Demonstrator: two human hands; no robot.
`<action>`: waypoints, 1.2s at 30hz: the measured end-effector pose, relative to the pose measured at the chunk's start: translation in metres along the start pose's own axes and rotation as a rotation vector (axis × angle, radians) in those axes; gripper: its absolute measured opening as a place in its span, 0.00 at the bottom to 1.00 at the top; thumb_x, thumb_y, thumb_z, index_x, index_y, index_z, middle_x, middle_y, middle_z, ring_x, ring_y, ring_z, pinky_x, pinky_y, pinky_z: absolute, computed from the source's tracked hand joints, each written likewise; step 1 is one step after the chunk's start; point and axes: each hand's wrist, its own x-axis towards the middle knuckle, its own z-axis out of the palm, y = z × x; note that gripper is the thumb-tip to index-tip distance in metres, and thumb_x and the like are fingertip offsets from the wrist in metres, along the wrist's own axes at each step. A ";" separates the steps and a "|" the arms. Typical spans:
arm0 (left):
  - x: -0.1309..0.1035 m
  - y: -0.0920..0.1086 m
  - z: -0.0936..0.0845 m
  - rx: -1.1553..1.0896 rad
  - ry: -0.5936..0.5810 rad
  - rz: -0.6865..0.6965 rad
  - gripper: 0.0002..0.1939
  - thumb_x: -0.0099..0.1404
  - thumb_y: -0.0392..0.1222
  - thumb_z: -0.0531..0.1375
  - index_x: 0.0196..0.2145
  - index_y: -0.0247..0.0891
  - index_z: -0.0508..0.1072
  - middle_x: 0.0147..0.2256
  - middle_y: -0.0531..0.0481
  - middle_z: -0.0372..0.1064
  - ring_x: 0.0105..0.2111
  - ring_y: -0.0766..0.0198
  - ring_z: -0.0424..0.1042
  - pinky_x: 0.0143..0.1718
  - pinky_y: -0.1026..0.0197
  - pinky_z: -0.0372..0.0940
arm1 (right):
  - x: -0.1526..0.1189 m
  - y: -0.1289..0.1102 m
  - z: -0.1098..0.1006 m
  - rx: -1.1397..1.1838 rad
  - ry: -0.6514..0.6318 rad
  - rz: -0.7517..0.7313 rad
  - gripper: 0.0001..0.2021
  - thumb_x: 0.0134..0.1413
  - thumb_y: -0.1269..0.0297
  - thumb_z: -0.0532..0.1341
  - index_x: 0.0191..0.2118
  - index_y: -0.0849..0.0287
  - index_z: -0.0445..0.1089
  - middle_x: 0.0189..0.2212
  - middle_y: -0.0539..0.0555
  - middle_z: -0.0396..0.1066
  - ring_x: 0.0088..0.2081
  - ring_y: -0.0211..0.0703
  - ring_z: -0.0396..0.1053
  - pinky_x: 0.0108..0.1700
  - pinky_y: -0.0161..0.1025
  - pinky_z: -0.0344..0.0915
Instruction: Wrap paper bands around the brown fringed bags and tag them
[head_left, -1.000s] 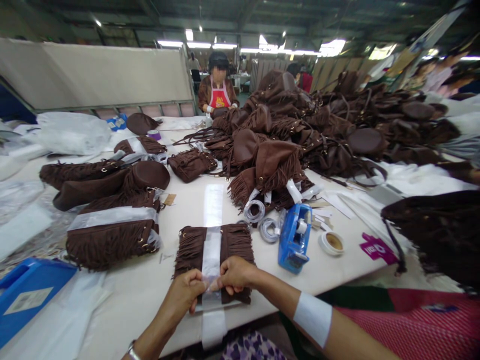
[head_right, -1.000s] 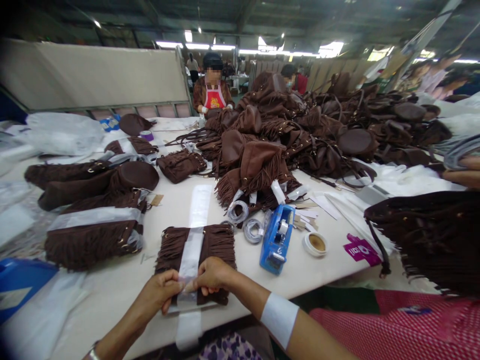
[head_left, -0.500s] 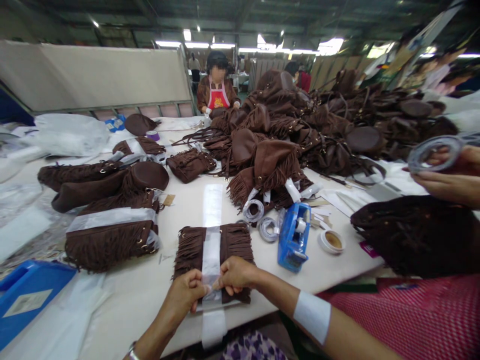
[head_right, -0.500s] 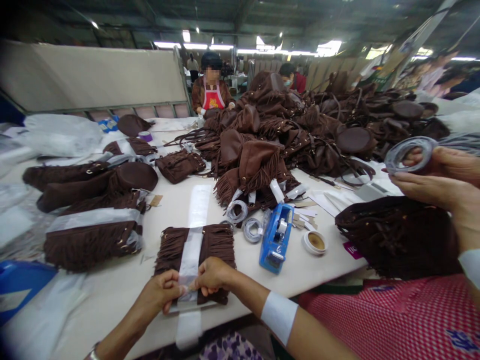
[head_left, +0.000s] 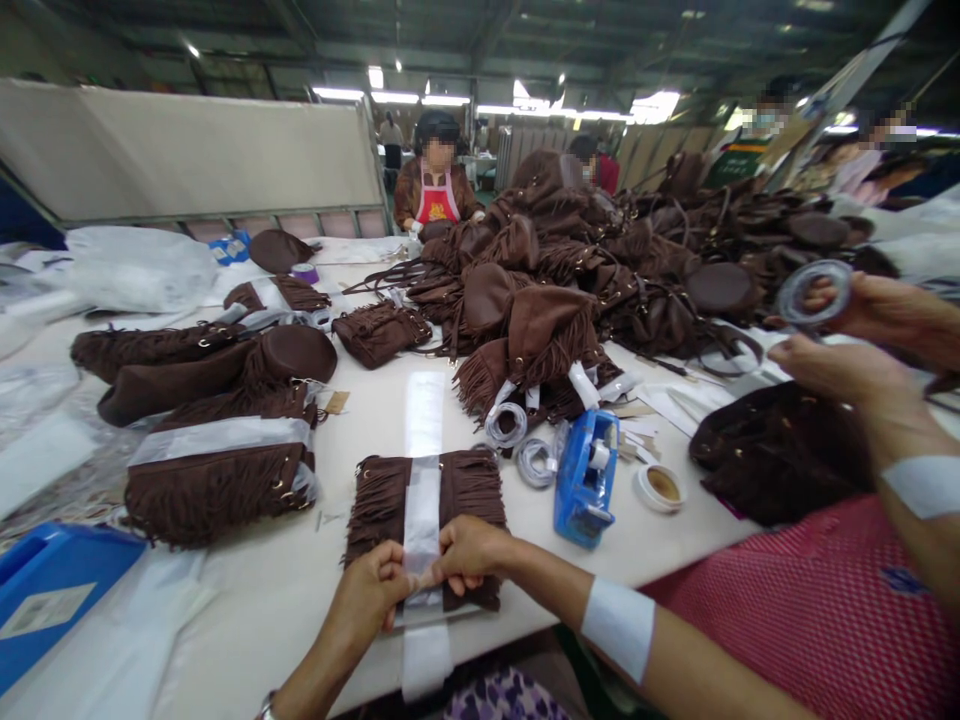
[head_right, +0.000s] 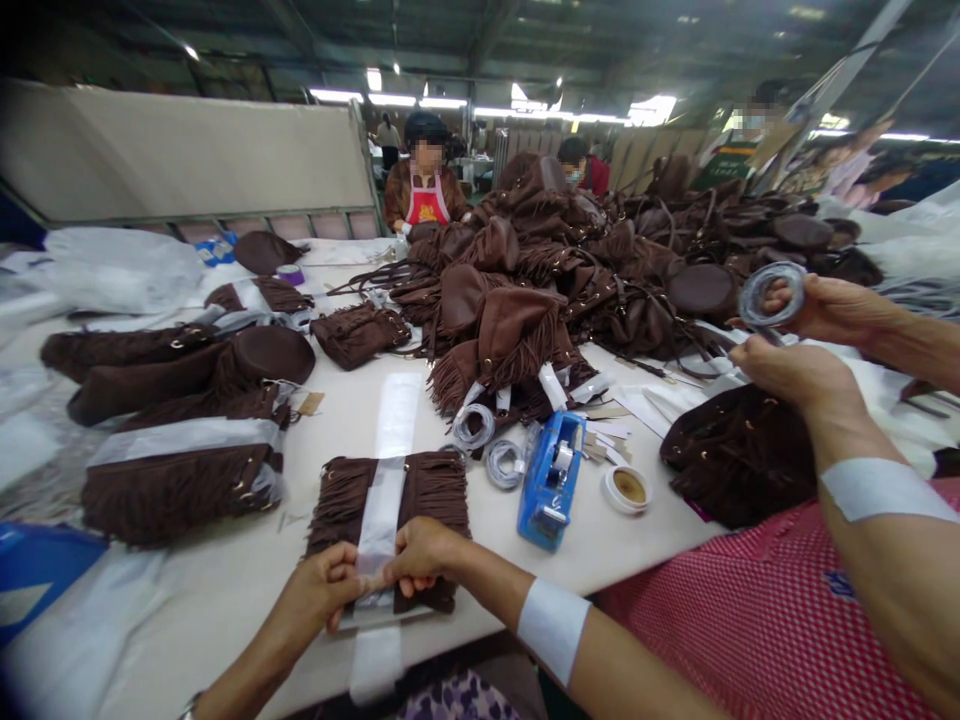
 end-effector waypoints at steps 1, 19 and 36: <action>0.000 -0.001 0.000 -0.003 0.001 0.001 0.19 0.46 0.54 0.67 0.27 0.37 0.68 0.15 0.61 0.60 0.10 0.75 0.53 0.12 0.69 0.46 | 0.001 0.000 0.001 -0.003 0.005 0.006 0.13 0.48 0.67 0.69 0.22 0.60 0.64 0.10 0.42 0.64 0.11 0.28 0.55 0.15 0.25 0.50; 0.012 -0.015 0.004 -0.018 -0.023 0.024 0.20 0.43 0.53 0.68 0.27 0.38 0.69 0.14 0.60 0.61 0.08 0.73 0.52 0.11 0.68 0.42 | 0.004 -0.002 0.009 -0.026 0.059 0.069 0.12 0.46 0.73 0.68 0.19 0.60 0.64 0.10 0.42 0.63 0.10 0.30 0.54 0.14 0.27 0.53; 0.007 -0.016 -0.004 0.508 0.365 0.485 0.21 0.62 0.43 0.58 0.54 0.44 0.68 0.44 0.47 0.77 0.44 0.54 0.76 0.43 0.57 0.70 | 0.007 -0.039 -0.044 -0.711 0.907 -0.587 0.13 0.63 0.61 0.56 0.50 0.58 0.72 0.47 0.58 0.74 0.51 0.48 0.69 0.54 0.41 0.62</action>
